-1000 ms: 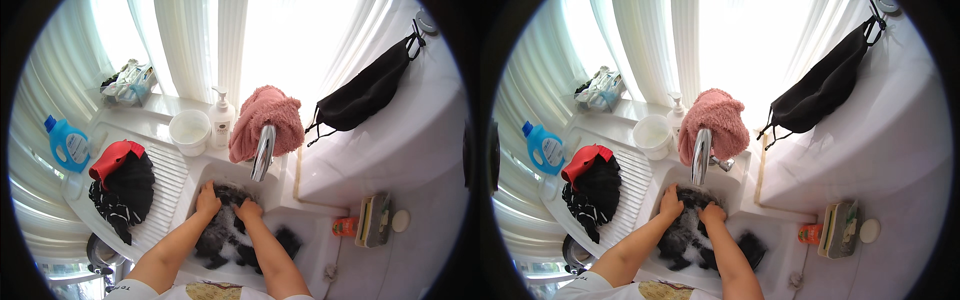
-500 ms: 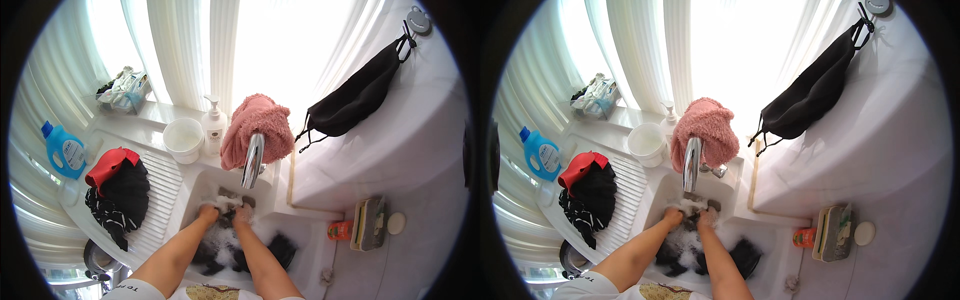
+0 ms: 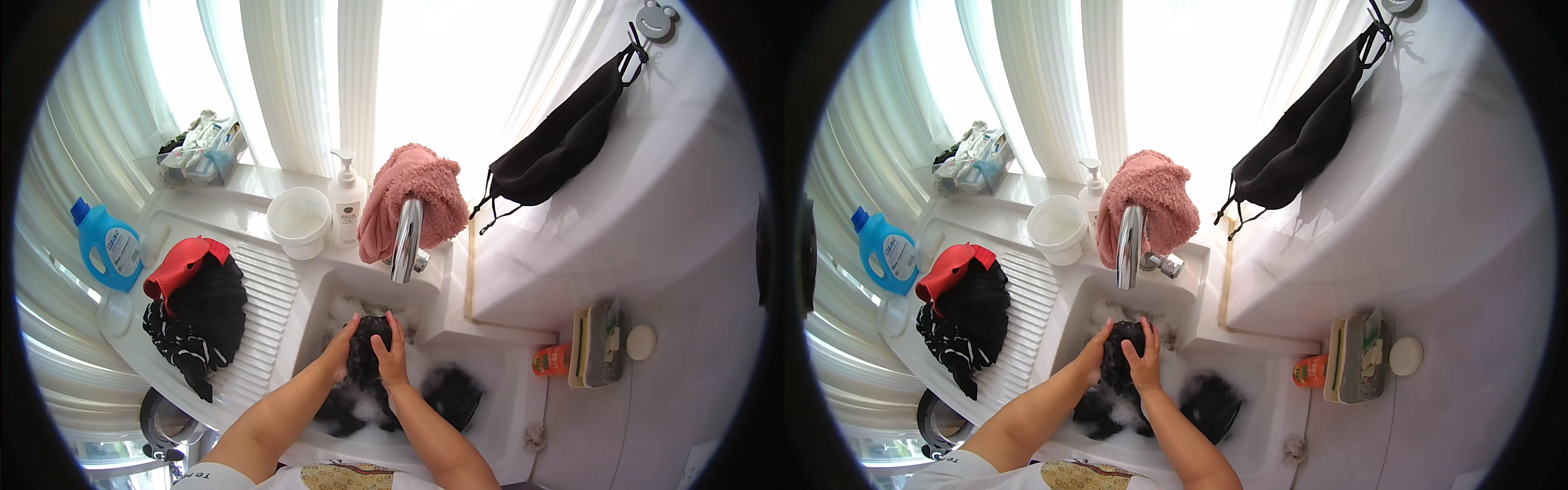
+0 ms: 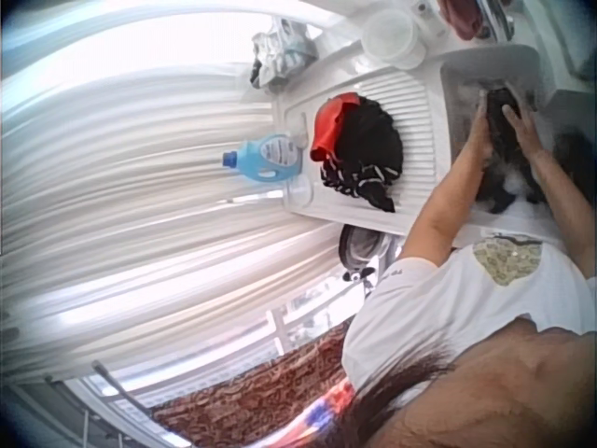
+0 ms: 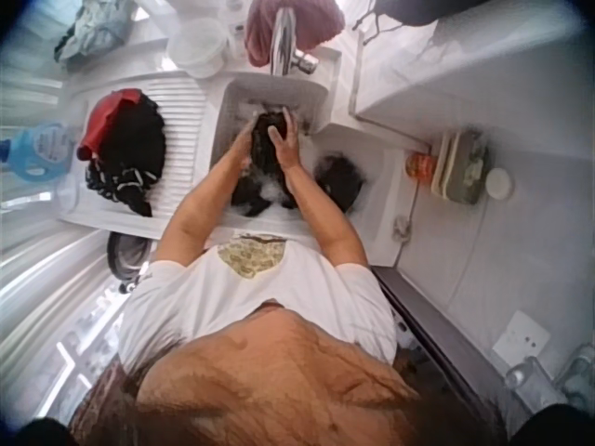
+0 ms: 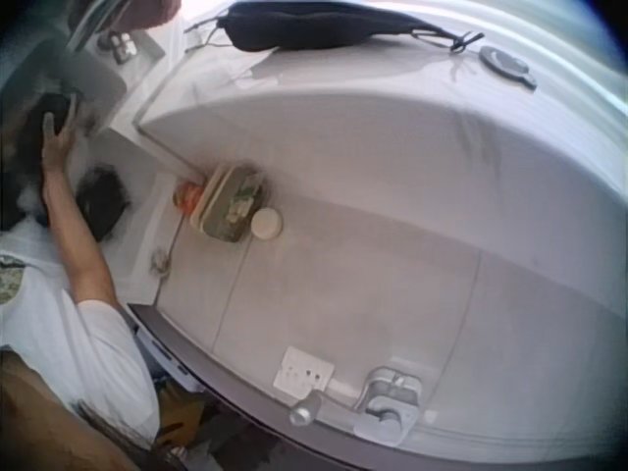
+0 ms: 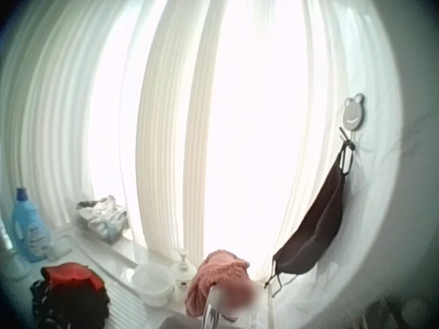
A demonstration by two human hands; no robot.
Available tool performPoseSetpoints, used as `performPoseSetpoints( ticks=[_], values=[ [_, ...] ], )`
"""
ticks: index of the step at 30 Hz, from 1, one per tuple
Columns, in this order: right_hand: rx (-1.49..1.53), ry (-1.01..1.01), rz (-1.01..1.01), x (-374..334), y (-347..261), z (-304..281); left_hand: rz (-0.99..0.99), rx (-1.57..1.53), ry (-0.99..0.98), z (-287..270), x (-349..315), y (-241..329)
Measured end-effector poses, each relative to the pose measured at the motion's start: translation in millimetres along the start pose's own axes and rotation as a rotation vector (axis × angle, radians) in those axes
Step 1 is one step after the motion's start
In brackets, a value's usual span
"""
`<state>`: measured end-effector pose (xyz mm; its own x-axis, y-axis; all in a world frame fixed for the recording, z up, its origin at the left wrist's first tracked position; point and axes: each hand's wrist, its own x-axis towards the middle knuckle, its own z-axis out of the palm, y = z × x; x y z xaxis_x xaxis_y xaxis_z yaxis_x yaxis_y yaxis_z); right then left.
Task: The person hand-washes a black garment in a sink filled with soapy water by rubbing and squeezing the fabric.
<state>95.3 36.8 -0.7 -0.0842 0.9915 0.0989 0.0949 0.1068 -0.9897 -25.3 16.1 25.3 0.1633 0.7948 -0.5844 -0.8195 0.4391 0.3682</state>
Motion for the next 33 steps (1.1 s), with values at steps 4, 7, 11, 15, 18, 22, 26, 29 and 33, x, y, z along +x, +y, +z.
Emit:
performPoseSetpoints(
  ticks=[4, 7, 11, 15, 18, 22, 26, 29, 33],
  values=[
    [-0.204, -0.017, 0.024, -3, -3, 8, 0.175, 0.293, 0.426, -2, 10, -16],
    [-0.281, 0.042, 0.0, 0, -8, 10, 0.319, 0.383, 0.391, 5, 2, -22],
    [-0.292, 0.04, -0.06, 5, -6, 12, 0.467, 0.587, 0.383, -11, 11, -26],
    [-0.305, -0.293, 0.063, 30, 5, -4, 0.573, 1.202, 0.456, -25, 20, -14],
    [-0.409, -0.461, 0.007, 66, 3, -22, 0.714, 1.636, 0.588, -1, 19, 21],
    [-1.118, -0.39, -0.375, 59, 17, -23, 0.929, 1.853, 0.672, -22, 35, 23],
    [-1.412, -0.584, -0.192, 19, 57, -21, 0.852, 2.293, 0.511, -48, 46, -11],
    [-1.123, -0.82, 0.167, 23, 113, -22, 0.602, 2.272, 0.435, -59, 62, -32],
    [-1.228, -1.119, 0.199, 55, 12, 12, 0.484, 1.871, 0.43, -89, 102, -29]
  ],
)
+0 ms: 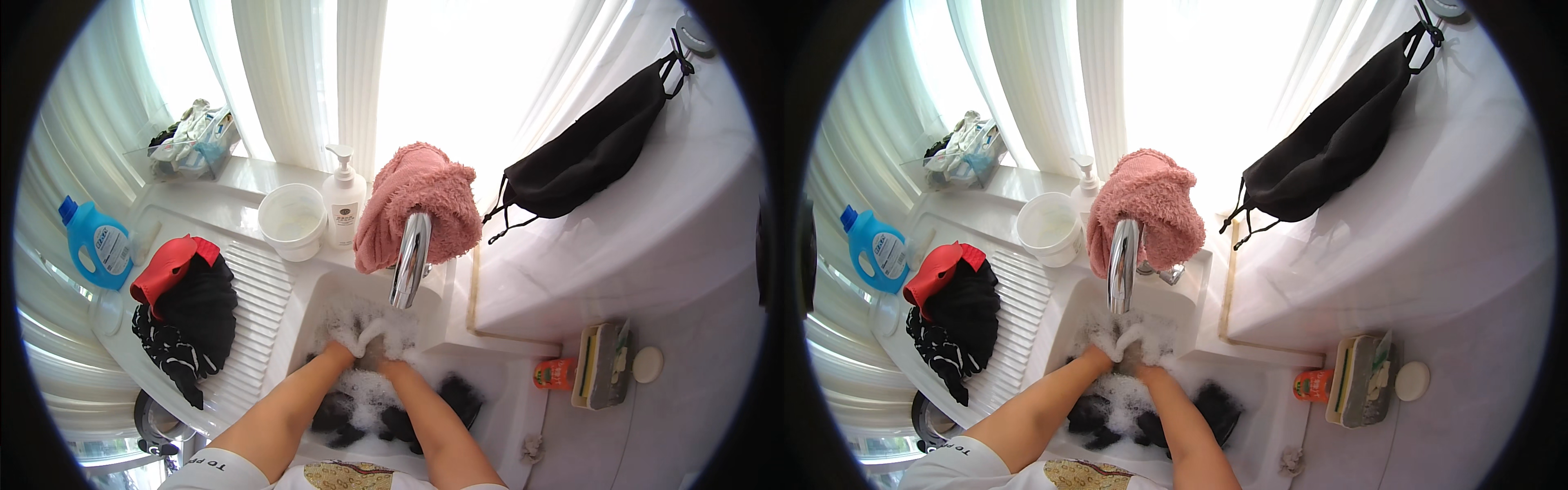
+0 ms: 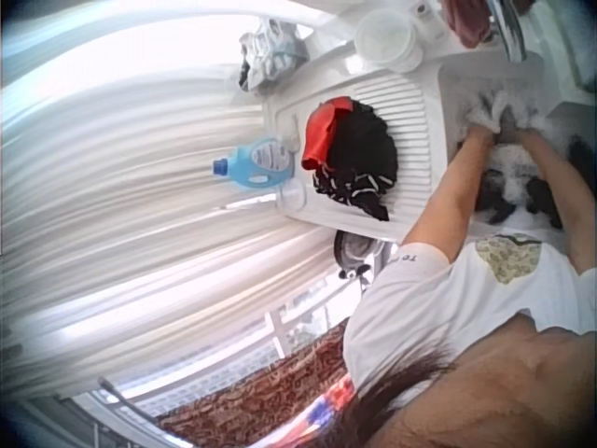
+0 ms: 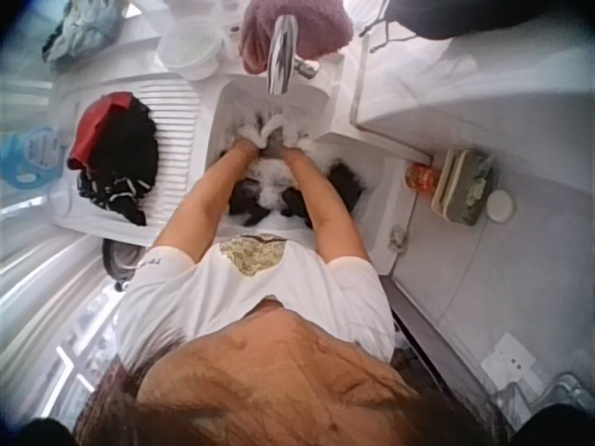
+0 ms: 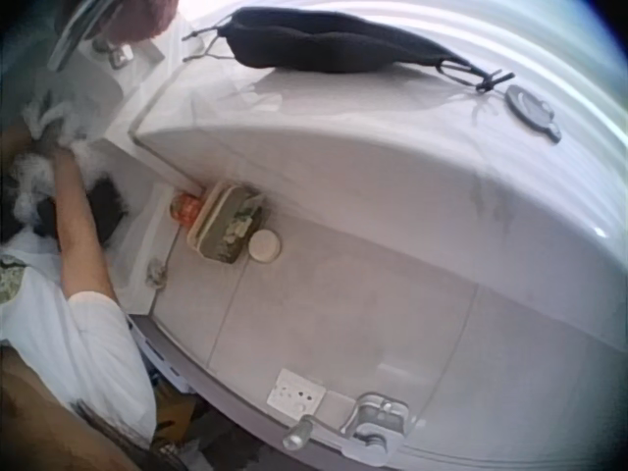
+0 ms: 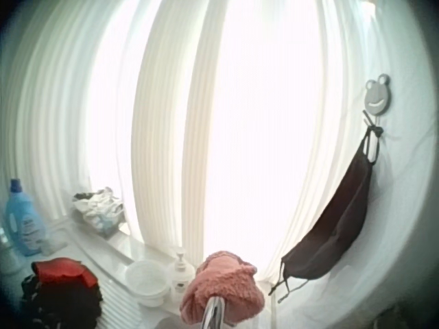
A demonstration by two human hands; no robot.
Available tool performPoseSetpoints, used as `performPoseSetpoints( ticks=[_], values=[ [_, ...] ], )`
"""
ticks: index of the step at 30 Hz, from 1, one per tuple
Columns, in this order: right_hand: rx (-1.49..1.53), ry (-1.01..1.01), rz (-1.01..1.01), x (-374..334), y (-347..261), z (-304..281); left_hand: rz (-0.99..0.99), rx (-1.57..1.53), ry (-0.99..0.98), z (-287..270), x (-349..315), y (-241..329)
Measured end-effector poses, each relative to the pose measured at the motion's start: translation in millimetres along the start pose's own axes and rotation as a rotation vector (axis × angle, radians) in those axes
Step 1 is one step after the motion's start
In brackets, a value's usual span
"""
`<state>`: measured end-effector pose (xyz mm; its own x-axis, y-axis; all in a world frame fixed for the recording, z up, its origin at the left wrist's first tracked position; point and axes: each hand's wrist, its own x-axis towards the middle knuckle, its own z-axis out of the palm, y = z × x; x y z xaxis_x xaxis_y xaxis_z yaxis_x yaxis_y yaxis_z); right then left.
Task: The person hand-washes a black garment in a sink filled with soapy water by rubbing and squeezing the fabric.
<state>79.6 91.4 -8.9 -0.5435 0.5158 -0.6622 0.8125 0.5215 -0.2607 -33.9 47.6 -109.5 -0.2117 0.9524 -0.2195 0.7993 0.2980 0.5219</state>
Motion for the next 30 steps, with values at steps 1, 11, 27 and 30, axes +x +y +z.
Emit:
performPoseSetpoints(
  ticks=[1, 11, 27, 30],
  values=[
    [0.099, 0.094, 0.066, 11, 20, 18, 0.077, 0.124, -0.189, -45, 2, 31],
    [0.894, 1.109, -0.535, -71, 6, -1, -0.373, -1.826, -0.201, -126, -46, 47],
    [0.769, 1.301, -0.234, -67, -27, 26, -0.012, -0.628, 0.202, -89, -72, 70],
    [0.67, 1.261, -0.242, -65, -15, 9, -0.004, -0.355, 0.144, -100, -55, 76]
  ],
)
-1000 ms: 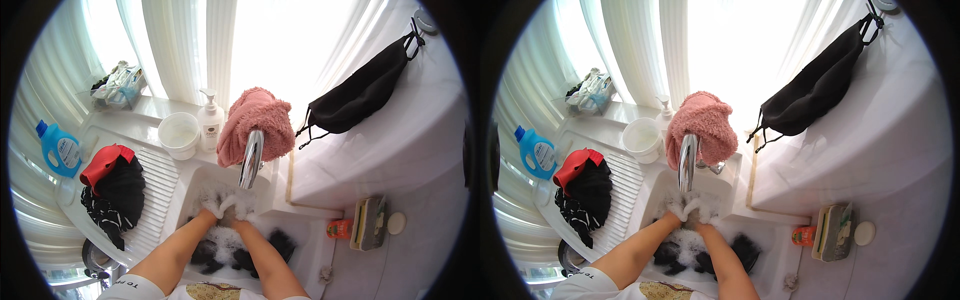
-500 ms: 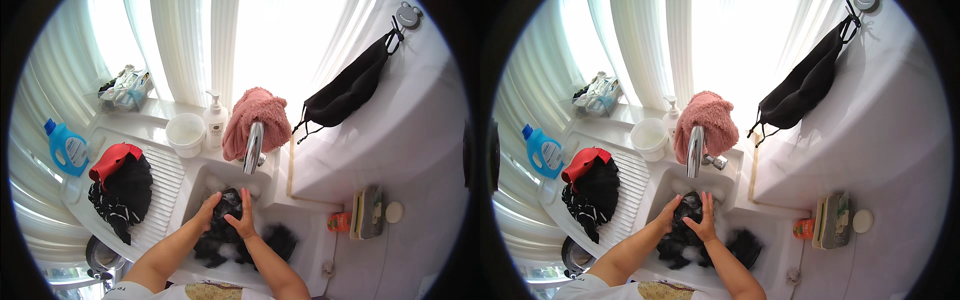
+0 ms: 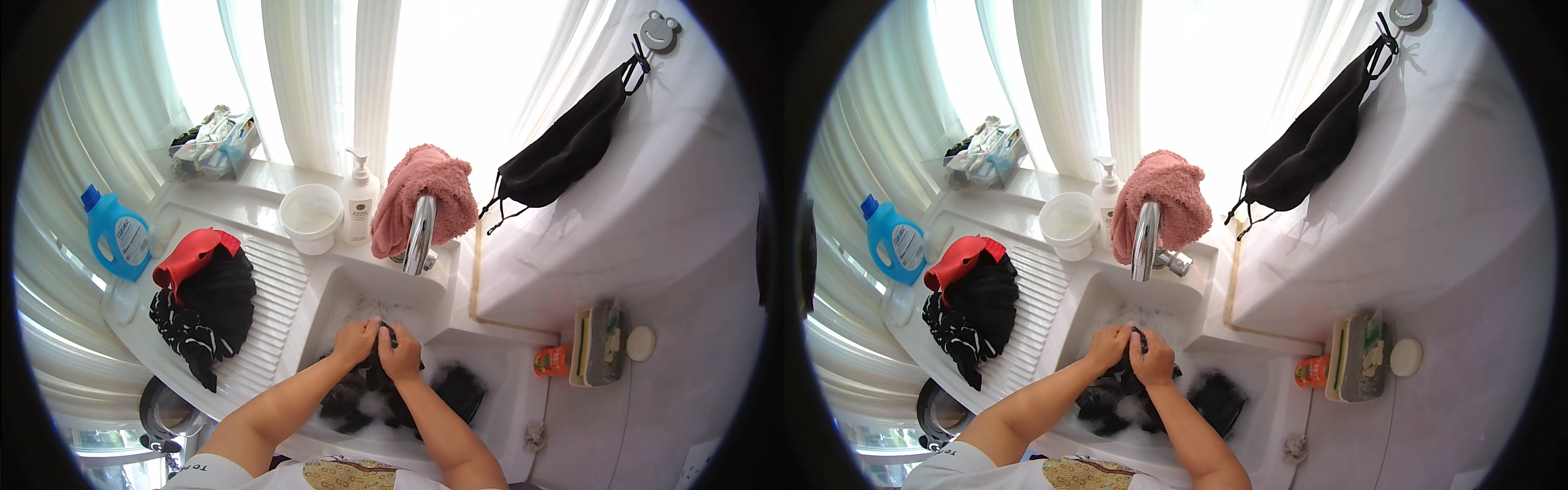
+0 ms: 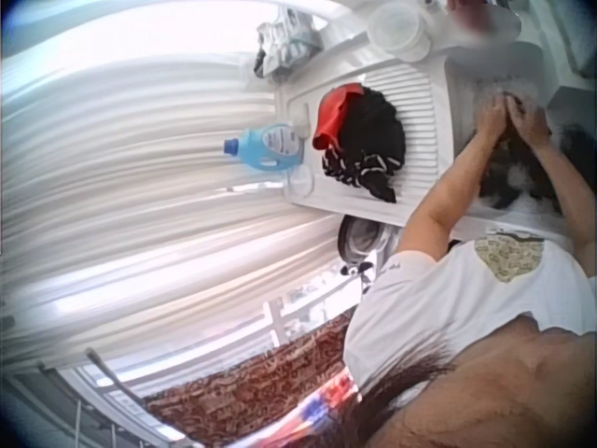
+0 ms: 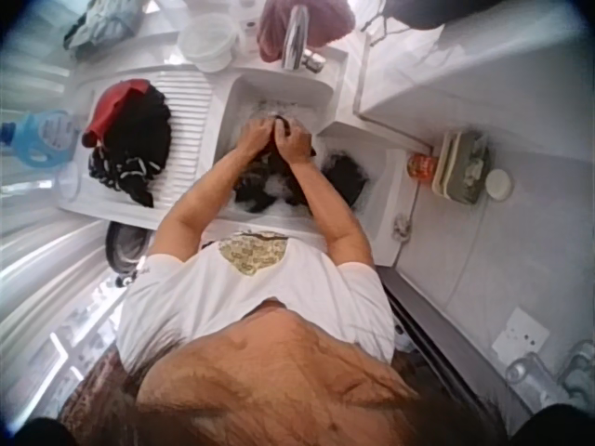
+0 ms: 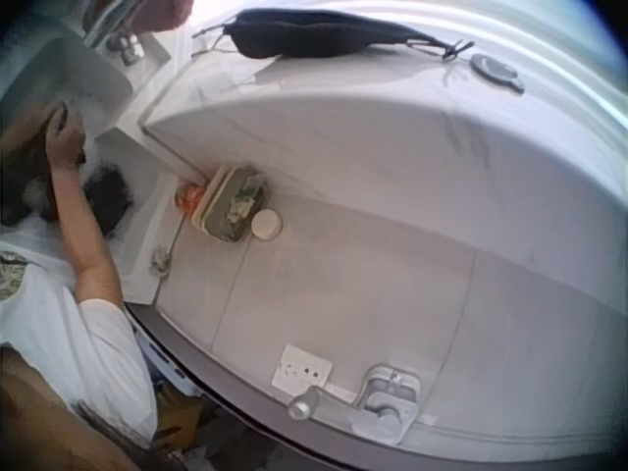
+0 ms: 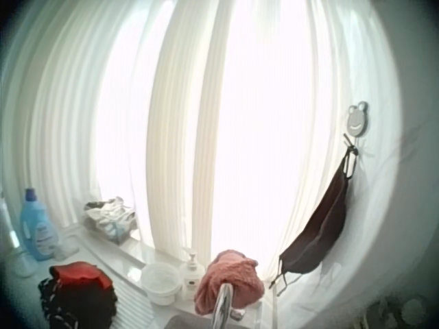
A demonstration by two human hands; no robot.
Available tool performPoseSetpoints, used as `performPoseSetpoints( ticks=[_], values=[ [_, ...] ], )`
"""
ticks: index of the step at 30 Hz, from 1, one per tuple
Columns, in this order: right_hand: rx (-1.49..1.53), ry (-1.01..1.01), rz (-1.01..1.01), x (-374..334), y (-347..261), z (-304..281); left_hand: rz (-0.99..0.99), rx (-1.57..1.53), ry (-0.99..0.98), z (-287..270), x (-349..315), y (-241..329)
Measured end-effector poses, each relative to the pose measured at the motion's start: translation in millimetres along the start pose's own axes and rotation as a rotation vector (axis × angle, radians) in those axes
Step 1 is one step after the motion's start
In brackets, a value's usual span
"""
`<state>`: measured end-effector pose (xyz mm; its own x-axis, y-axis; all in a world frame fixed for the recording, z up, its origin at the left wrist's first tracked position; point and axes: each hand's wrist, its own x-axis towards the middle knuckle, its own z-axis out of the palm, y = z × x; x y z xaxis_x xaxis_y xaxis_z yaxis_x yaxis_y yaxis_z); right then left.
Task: The person hand-washes a black garment in a sink filled with soapy water by rubbing and squeezing the fabric.
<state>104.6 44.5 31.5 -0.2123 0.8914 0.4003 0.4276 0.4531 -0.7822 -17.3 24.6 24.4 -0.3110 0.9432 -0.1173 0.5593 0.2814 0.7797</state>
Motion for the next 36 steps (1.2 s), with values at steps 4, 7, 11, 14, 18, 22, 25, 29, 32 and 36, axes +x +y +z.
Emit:
performPoseSetpoints(
  ticks=[4, 7, 11, 14, 18, 22, 25, 29, 32, 36],
  values=[
    [-0.273, 0.1, 0.024, 24, 27, -3, 0.012, -0.04, 0.158, -20, 23, -2],
    [-0.548, -0.343, -0.028, 10, 29, -5, -0.107, 0.421, -0.112, -10, 8, -26],
    [-0.827, -0.71, -0.041, -26, 55, 21, -0.124, 0.714, -0.32, 28, -18, -55],
    [-0.922, -0.899, 0.0, -41, 89, 41, -0.101, 0.802, -0.448, 56, -4, -94],
    [-0.655, -0.935, 0.316, -9, 79, 49, -0.229, 0.558, -0.497, 60, 46, -155],
    [-0.469, -0.695, 0.651, -1, 101, 58, -0.571, -1.179, -0.123, 24, 39, -77],
    [-0.158, -0.538, 0.495, 0, 81, 46, -0.646, -1.505, -0.295, 10, 31, -71],
    [-0.109, -0.19, -0.044, 5, 3, -3, -0.583, -1.563, -0.425, -12, 14, -27],
    [-0.106, -0.073, -0.245, 3, -23, -13, -0.532, -1.5, -0.508, -17, 3, -1],
    [0.0, 0.009, -0.304, -15, -13, -5, -0.494, -1.443, -0.425, 2, -9, 7]
  ],
)
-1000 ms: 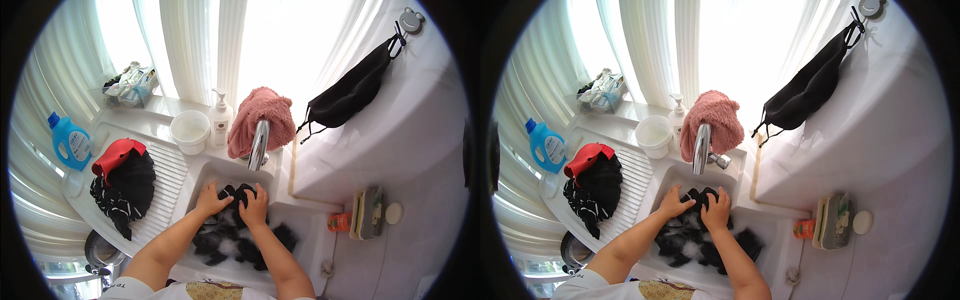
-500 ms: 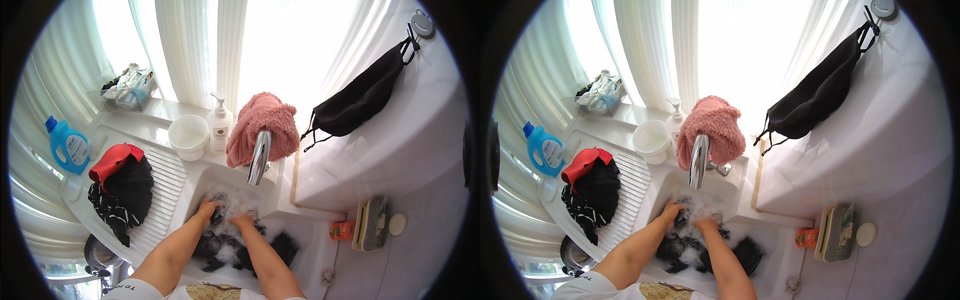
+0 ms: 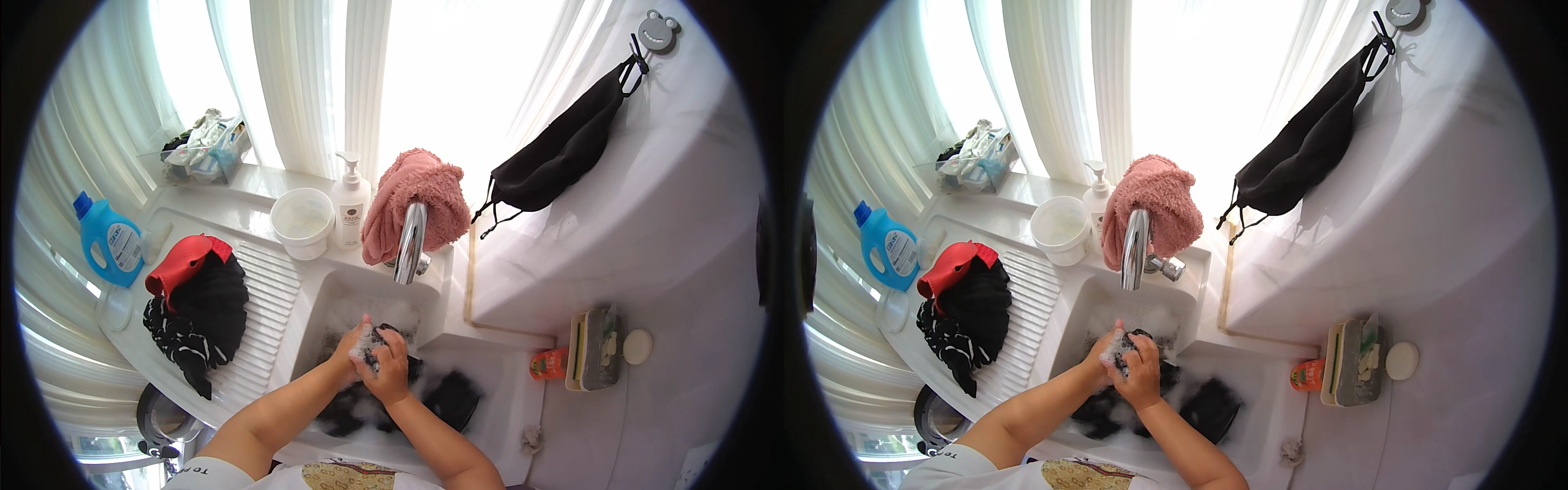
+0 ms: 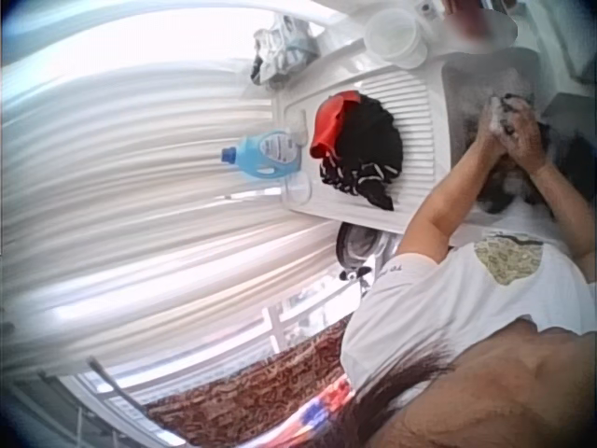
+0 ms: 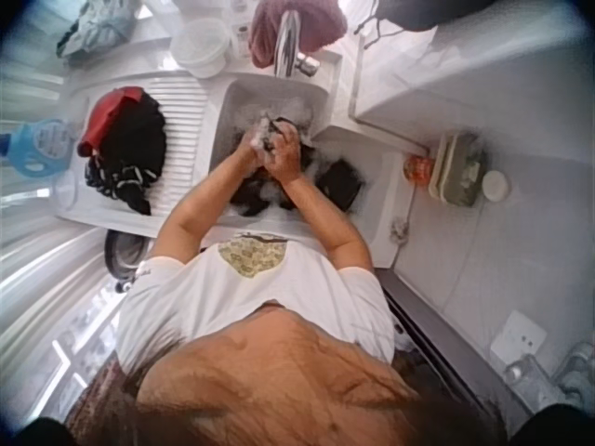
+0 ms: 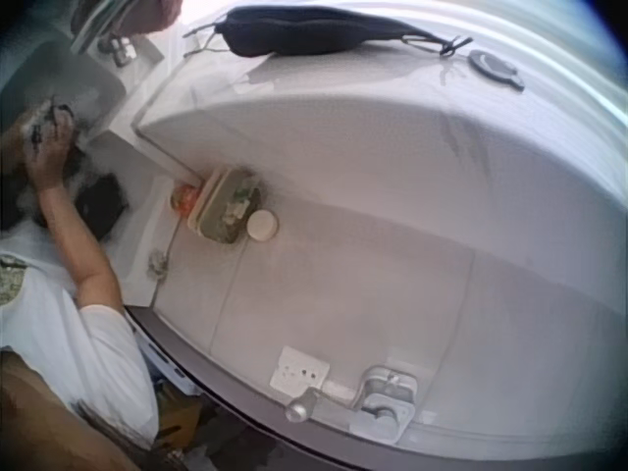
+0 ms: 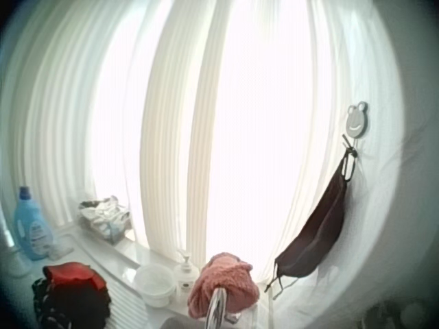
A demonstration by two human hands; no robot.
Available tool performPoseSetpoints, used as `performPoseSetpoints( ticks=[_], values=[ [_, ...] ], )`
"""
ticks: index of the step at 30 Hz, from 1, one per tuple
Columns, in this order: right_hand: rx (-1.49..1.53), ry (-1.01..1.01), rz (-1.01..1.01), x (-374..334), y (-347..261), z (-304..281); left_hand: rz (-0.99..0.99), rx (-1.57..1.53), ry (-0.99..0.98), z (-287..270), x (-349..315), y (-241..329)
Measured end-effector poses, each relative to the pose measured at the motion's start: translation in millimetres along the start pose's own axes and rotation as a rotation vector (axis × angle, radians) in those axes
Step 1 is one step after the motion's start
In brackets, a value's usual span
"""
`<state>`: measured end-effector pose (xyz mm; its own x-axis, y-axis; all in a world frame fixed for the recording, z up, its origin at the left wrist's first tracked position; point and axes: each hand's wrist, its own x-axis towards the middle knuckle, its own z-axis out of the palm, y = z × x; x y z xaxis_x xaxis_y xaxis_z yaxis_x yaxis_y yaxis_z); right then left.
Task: The person hand-washes a black garment in a sink filled with soapy water by rubbing and squeezing the fabric.
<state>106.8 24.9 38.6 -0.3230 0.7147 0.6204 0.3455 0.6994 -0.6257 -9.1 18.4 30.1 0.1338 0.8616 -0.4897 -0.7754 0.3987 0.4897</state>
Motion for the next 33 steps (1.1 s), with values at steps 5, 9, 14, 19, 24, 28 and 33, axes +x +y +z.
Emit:
performPoseSetpoints(
  ticks=[5, 9, 14, 19, 24, 28, 33],
  values=[
    [-0.043, 0.102, 0.114, -7, -4, 2, 0.101, 0.316, 0.297, 13, -15, -11],
    [0.37, 0.04, 0.801, 17, 8, -20, 0.528, 1.015, 0.234, -3, -1, -7],
    [-0.211, -0.021, 0.452, 27, 25, -53, 0.387, 1.356, 0.154, 8, -12, 59],
    [-0.706, -0.893, 0.314, 0, 3, -29, -0.265, 2.116, 0.101, -20, -21, 18],
    [-0.765, -1.022, 0.014, -43, 65, 27, -0.285, 2.255, 0.228, -75, 21, -43],
    [-0.573, -1.334, 0.349, -46, 123, 59, -0.433, 2.183, 0.095, -115, 57, -45],
    [-0.492, -1.096, 0.582, -18, 103, 44, -0.42, 2.043, 0.222, -86, 30, -7]
  ],
)
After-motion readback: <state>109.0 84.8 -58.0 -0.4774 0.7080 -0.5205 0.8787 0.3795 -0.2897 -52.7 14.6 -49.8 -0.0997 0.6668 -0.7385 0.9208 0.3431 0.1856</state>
